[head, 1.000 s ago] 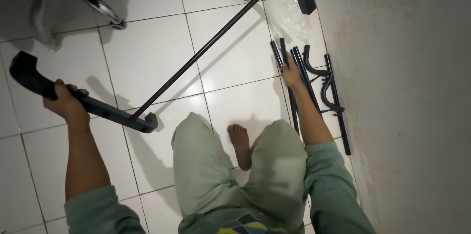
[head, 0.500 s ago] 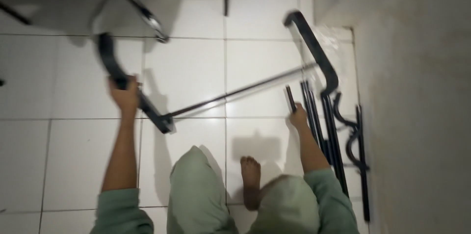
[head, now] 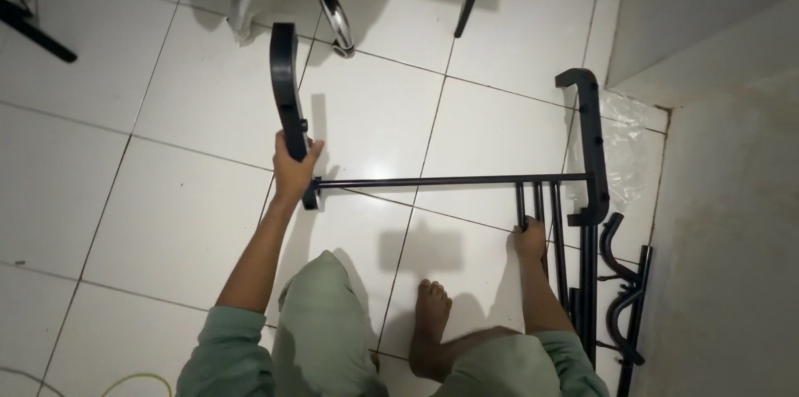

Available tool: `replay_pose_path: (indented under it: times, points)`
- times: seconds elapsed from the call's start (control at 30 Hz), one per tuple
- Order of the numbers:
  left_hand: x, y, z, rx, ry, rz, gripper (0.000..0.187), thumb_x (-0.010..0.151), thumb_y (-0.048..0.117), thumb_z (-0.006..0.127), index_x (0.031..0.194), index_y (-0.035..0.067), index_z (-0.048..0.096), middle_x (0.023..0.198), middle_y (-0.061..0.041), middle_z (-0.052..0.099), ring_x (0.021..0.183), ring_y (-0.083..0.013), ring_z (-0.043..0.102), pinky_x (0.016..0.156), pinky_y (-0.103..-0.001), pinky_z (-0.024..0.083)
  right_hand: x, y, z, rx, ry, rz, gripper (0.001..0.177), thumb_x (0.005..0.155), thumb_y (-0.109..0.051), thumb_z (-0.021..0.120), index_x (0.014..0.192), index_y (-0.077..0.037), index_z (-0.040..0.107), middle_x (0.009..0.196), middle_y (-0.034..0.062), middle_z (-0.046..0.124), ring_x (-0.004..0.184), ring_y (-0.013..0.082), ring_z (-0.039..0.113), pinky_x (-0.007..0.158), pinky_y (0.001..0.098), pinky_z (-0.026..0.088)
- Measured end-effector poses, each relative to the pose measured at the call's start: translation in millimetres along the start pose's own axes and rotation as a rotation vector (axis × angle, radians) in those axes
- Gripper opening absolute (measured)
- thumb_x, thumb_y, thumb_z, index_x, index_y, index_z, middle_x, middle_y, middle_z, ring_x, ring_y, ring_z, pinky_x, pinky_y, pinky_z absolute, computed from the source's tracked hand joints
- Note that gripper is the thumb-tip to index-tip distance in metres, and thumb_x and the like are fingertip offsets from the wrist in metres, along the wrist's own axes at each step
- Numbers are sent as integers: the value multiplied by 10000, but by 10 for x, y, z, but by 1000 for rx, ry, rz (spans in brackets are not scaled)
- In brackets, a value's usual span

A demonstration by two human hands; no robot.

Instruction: The person assembles a metal frame by connecting various black metal rods and curved pieces on the floor. They insert rods into joints and secure them, gradually building the structure while sitting on the tiled floor.

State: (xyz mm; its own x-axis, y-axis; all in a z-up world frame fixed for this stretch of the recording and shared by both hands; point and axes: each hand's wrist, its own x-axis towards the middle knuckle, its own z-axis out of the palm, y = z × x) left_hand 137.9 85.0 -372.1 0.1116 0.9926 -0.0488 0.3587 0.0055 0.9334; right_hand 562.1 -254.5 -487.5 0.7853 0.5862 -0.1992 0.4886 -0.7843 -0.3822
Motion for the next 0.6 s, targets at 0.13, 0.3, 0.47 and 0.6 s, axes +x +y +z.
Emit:
replay_pose_path:
  times: [0.13, 0.3, 0.47, 0.6]
  points:
    - [-334, -486, -48, 83, -88, -51, 772, 875, 321, 810, 1437, -1, 389, 1178, -133, 637, 1076, -236, 632, 918, -372, 527, -130, 23, 58, -8, 156, -140, 522, 800, -77, 769, 1288, 48, 630, 1132, 249, 631, 1024, 416, 625, 895, 475, 521]
    - [-516, -947, -102, 61, -135, -20, 803, 901, 331, 799, 1492, 4, 364, 1351, -153, 587, 1315, -284, 538, 1130, -469, 381, -180, -181, 117, 358, 353, -179, 309, 970, -77, 663, 1259, 23, 623, 1091, 162, 639, 898, 269, 607, 729, 363, 511]
    - [-575, -1043, -103, 44, -144, -48, 806, 879, 324, 797, 1506, 52, 371, 1328, -136, 605, 1309, -279, 537, 1125, -491, 374, -14, -970, -98, 510, 236, -308, 156, 1042, -74, 644, 1188, -19, 644, 1059, 97, 670, 900, 166, 613, 712, 266, 500]
    - [-532, -1016, -183, -25, -108, 33, 679, 947, 317, 738, 1493, 72, 416, 1344, -128, 596, 1300, -267, 548, 1095, -462, 409, -86, -2035, -248, 467, -155, -672, 186, 982, -126, 675, 1155, -61, 661, 1100, 88, 678, 936, 176, 671, 758, 275, 578]
